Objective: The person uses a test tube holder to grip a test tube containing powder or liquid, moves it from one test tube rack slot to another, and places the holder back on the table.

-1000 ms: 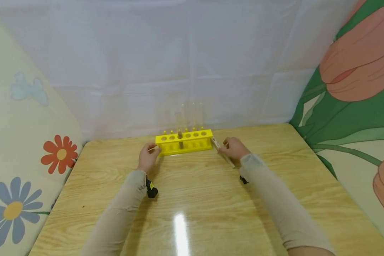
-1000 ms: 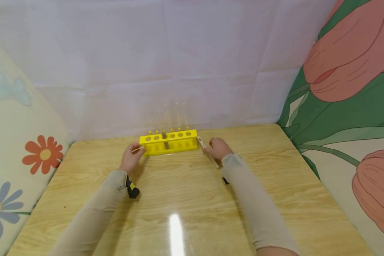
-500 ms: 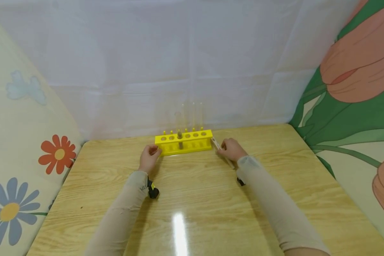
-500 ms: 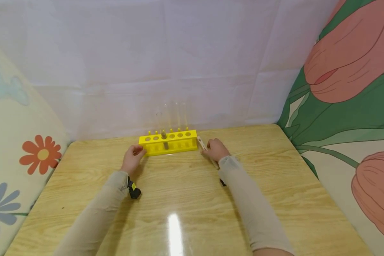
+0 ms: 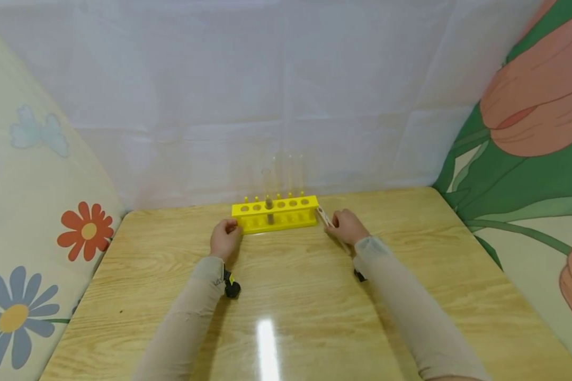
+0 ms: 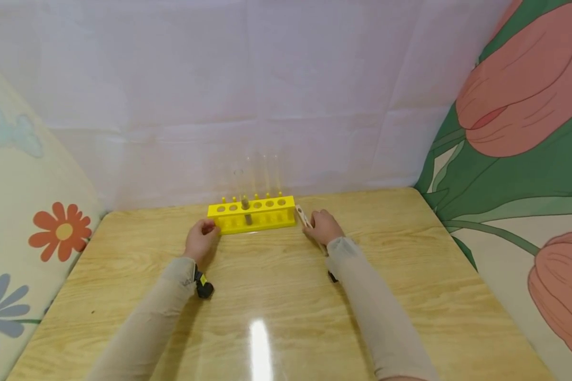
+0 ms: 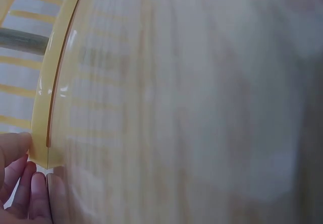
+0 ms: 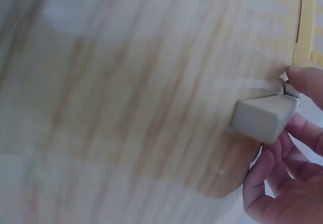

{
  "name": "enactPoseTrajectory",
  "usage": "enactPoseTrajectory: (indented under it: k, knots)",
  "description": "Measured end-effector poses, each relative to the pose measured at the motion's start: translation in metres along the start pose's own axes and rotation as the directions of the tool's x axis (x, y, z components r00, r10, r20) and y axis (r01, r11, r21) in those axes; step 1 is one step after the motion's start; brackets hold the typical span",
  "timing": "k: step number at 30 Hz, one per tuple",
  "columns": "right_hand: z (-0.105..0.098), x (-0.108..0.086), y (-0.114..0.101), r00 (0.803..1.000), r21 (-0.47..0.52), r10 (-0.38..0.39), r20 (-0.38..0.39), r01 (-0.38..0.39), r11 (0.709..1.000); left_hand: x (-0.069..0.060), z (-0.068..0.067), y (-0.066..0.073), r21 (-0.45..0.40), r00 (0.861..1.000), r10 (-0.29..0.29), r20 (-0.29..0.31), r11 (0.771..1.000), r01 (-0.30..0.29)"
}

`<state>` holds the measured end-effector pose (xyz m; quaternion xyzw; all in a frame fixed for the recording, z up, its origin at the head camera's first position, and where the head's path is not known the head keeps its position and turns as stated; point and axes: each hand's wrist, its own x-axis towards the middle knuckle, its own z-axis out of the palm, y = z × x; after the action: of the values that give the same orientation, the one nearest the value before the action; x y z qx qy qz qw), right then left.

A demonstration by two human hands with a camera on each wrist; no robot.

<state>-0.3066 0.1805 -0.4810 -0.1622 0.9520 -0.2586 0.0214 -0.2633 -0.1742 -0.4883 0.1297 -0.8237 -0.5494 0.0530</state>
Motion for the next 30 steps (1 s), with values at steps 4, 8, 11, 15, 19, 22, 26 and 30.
enactPoseTrajectory:
  k: [4, 8, 11, 15, 19, 22, 26, 30]
  knots:
    - [0.0002, -0.0013, -0.0026, 1.000, 0.029, 0.019, 0.018, -0.019, 0.999, -0.0017, -0.0016, -0.0008, 0.047, 0.999, 0.038, -0.007, 0.998, -0.038]
    - [0.0008, -0.0016, -0.0032, 0.999, 0.048, 0.022, 0.028, -0.024, 0.999, -0.0016, -0.0023, -0.0019, 0.067, 0.998, 0.062, -0.007, 0.996, -0.062]
    - [0.0018, -0.0018, -0.0023, 0.999, 0.047, 0.029, 0.033, -0.031, 0.998, 0.0001, -0.0016, -0.0030, 0.092, 0.997, 0.081, -0.003, 0.992, -0.080]
    - [0.0017, -0.0032, -0.0033, 0.999, 0.046, 0.044, 0.030, -0.045, 0.998, 0.0028, -0.0004, -0.0047, 0.107, 0.996, 0.094, 0.004, 0.990, -0.093]
    - [-0.0005, -0.0066, -0.0065, 0.997, 0.080, 0.067, 0.027, -0.069, 0.994, 0.0040, 0.0010, -0.0045, 0.110, 0.995, 0.097, 0.013, 0.989, -0.098]
    - [-0.0013, -0.0078, -0.0082, 0.996, 0.106, 0.088, 0.018, -0.090, 0.990, 0.0043, 0.0013, -0.0040, 0.115, 0.996, 0.086, 0.021, 0.989, -0.088]
    - [-0.0001, -0.0073, -0.0055, 0.994, 0.112, 0.108, -0.007, -0.106, 0.988, 0.0048, 0.0013, -0.0045, 0.121, 0.996, 0.080, 0.027, 0.989, -0.083]
    - [-0.0005, -0.0074, -0.0040, 0.992, 0.122, 0.123, -0.013, -0.120, 0.985, 0.0049, 0.0008, -0.0066, 0.119, 0.995, 0.100, 0.023, 0.988, -0.102]
